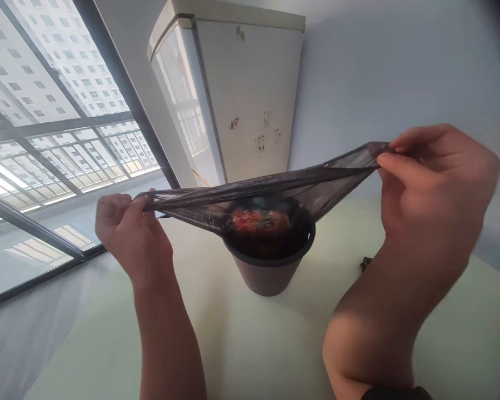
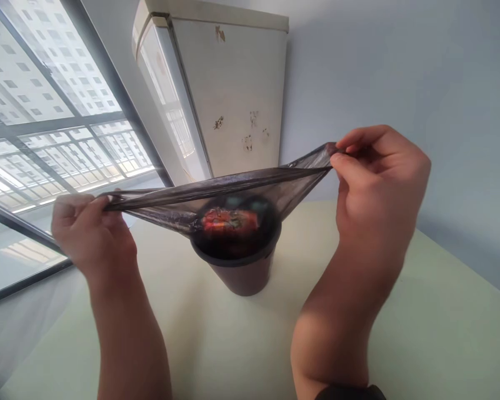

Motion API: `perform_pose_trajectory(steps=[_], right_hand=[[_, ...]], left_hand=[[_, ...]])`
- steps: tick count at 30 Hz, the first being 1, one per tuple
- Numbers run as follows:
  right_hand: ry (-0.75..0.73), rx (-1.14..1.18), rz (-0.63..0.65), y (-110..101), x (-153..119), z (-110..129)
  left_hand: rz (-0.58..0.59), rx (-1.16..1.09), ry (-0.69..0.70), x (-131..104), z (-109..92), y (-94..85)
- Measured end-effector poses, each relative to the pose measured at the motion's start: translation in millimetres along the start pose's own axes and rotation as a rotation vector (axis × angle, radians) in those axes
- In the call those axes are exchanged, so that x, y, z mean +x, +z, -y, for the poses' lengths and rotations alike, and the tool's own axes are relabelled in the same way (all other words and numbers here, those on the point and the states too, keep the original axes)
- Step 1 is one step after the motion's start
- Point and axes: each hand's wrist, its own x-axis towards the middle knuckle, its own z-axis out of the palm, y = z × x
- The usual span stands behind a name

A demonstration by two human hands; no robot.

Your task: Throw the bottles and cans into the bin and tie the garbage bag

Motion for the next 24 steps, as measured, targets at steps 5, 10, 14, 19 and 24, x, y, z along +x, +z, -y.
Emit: perform_pose_trajectory(steps=[5,10,14,19,24], right_hand=[[-0.096,0.115,-0.037,5.8,0.9,5.4],[0.030,0.116,0.035,4.9,1.7,2.9],[0.196,-0.030,-0.095,-0.3,3.3,-2.2],[0.382,-0.571,0.036,-23.9,10.2,-17.7],[0.856,-1.008,0.861,-40.9,10.2,-28.7]], left_hand=[[0.028,0.007,0.024,3.8,-13.1,-7.8],[-0.049,-0.128,-0.089,6.5,-16.7,-8.6],[-0.122,-0.021,-0.296,9.1,-18.8,-12.1],[-0.085,0.329,-0.400,18.4,-9.1,-24.3],[0.400,1.110,-0.711,29.4,8.6,-54.8]])
